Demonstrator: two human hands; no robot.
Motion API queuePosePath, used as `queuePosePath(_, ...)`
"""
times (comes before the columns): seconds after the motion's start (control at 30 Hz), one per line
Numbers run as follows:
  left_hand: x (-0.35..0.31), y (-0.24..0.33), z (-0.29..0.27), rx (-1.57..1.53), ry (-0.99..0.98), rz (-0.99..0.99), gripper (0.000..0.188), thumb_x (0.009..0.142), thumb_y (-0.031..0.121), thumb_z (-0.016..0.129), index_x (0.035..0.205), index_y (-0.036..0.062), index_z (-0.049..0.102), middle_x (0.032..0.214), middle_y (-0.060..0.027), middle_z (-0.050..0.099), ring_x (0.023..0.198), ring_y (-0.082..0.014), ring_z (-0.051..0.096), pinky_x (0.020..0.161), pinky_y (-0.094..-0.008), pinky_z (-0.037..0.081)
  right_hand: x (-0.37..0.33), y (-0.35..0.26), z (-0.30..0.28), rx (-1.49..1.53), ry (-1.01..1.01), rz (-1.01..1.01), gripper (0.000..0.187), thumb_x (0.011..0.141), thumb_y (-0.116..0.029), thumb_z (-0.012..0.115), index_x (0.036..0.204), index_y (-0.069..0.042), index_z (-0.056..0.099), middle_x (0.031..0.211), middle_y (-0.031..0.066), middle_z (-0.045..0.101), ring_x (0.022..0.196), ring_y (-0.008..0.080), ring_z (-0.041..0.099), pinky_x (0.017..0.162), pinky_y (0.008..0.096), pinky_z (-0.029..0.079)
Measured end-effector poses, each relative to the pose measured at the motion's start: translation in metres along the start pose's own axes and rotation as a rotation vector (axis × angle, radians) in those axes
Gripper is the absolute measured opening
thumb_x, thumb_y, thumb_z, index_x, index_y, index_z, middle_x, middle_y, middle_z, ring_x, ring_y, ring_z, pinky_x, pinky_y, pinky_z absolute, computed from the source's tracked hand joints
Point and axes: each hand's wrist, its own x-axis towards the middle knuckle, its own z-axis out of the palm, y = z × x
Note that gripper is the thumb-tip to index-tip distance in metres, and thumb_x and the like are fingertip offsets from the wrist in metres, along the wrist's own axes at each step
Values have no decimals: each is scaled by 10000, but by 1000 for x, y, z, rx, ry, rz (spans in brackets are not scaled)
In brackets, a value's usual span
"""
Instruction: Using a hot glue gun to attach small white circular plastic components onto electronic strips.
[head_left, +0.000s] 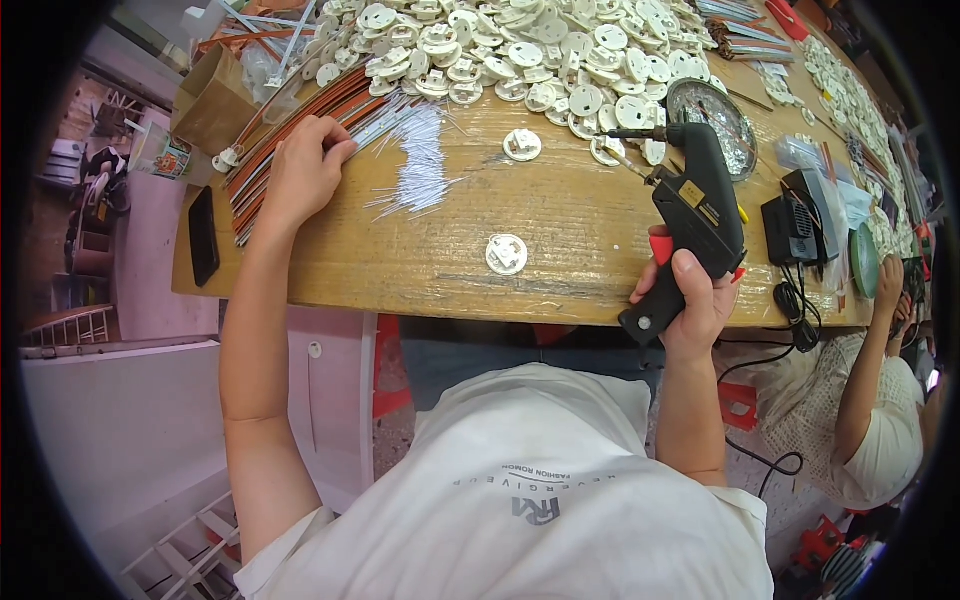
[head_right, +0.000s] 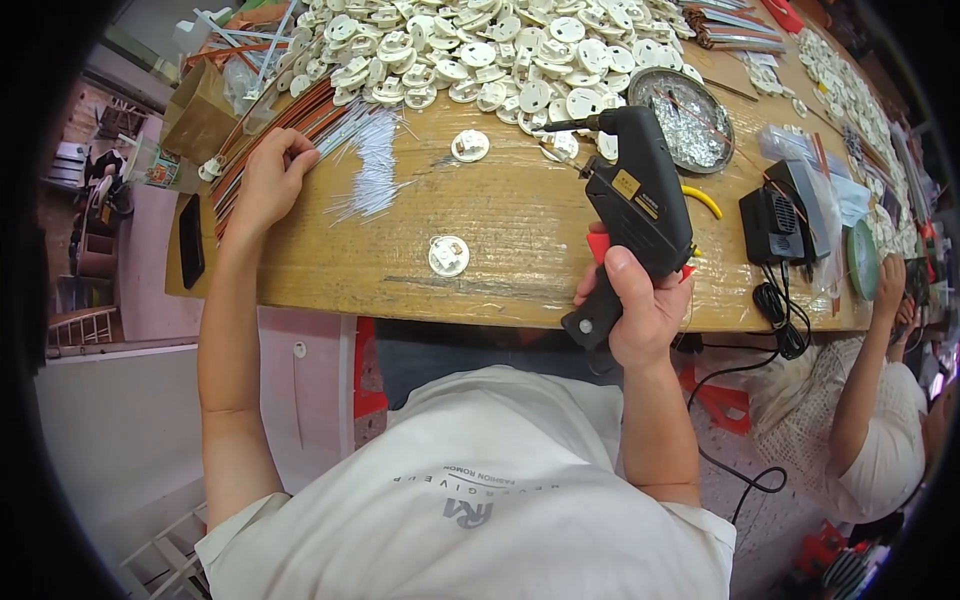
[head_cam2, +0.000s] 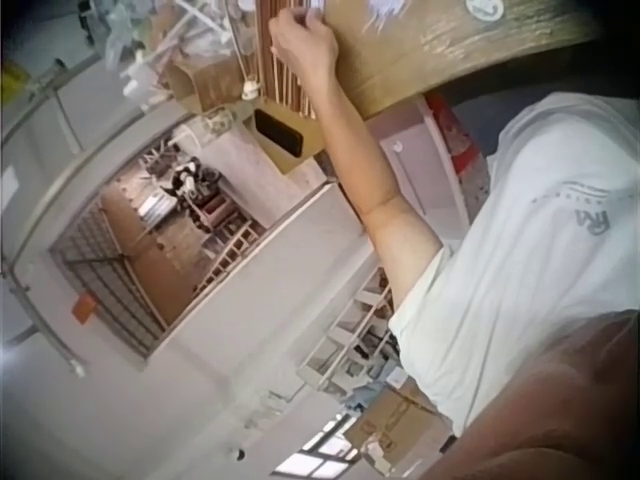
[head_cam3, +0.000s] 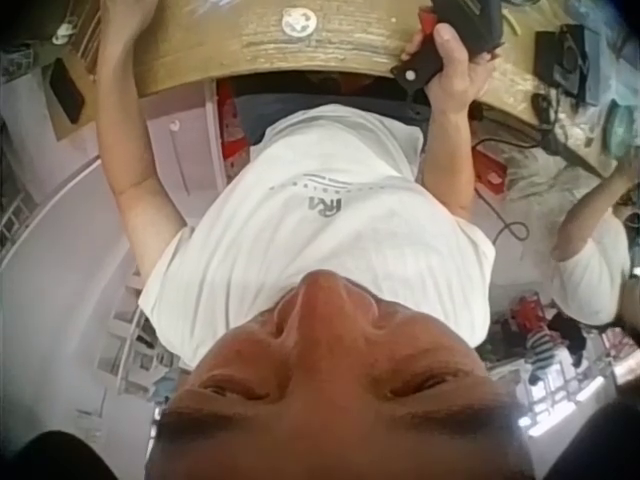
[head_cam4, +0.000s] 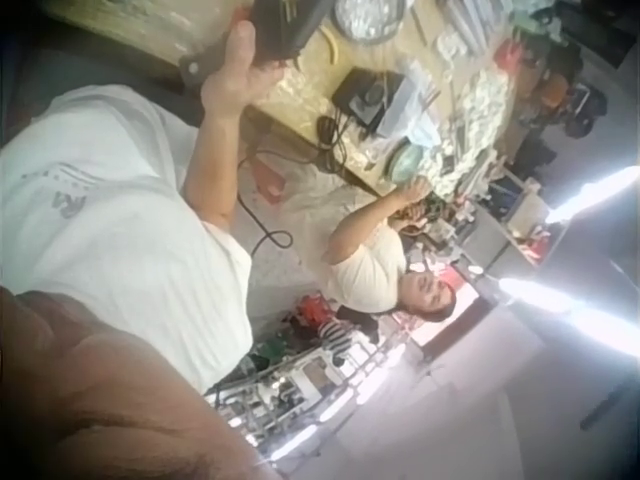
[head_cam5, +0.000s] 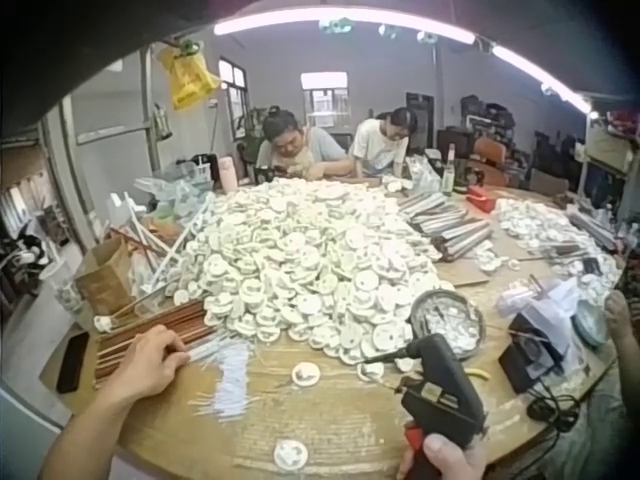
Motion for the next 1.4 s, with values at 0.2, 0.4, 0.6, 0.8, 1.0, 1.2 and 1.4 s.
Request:
queuePosePath(0.2, 2, 1, 0, 39, -7, 7, 115, 891, 120, 676, 898, 15, 629, 927, -132, 646, 865, -341, 633, 788, -431, 466, 1, 1, -3, -7, -25, 19, 376, 934, -153, 594, 1239, 65, 562, 1106, 207, 656, 619, 200, 647, 503, 331, 572)
queuePosePath(0.4, -8, 6, -2, 191, 190, 202, 73, 915, 87, 637, 896, 18, 621, 938, -137, 657, 851, -367, 627, 745, -439, 469, -1, -1, -3, -22, -40, 30, 363, 944, -143, 575, 1237, 69, 564, 1102, 208, 657, 624, 202, 648, 502, 333, 574)
queuePosePath(0.6, -38, 46, -41, -227, 361, 30, 105, 974, 46, 599, 1033, -20, 657, 955, -70, 691, 687, -154, 607, 655, -302, 487, -2, 5, -7, -26, -38, -14, 386, 913, -78, 625, 1261, 71, 549, 1136, 195, 651, 657, 195, 655, 561, 330, 575)
queuePosePath(0.8, -120, 124, -24, -615, 64, 177, 202, 938, -68, 598, 1113, -23, 687, 831, -63, 602, 670, -102, 565, 558, -217, 429, -13, -5, 8, -250, -11, -146, 470, 880, 2, 660, 1318, 81, 509, 1158, 192, 643, 720, 187, 670, 658, 311, 568)
queuePosePath(1.0, -152, 144, 15, -815, -99, 125, 163, 958, -40, 610, 1104, -62, 679, 889, -87, 612, 659, -97, 576, 560, -198, 445, -31, -26, 43, -118, -184, 207, 455, 937, 32, 619, 1364, 50, 465, 987, 149, 694, 827, 182, 687, 711, 293, 566)
queuePosePath(1.2, -166, 149, 31, -898, -125, 105, 185, 931, -63, 631, 1103, -40, 695, 851, -84, 634, 644, -111, 573, 532, -223, 468, -30, -11, 36, -55, -278, 147, 455, 944, 28, 638, 1362, 34, 460, 1020, 154, 690, 876, 170, 679, 717, 283, 569)
queuePosePath(1.4, -170, 148, 33, -962, -220, 121, 157, 968, -28, 603, 1102, -58, 680, 892, -94, 621, 664, -100, 587, 565, -204, 481, -30, -11, 36, 41, -297, 211, 470, 919, 57, 662, 1349, 31, 474, 1019, 144, 679, 855, 152, 657, 684, 259, 557)
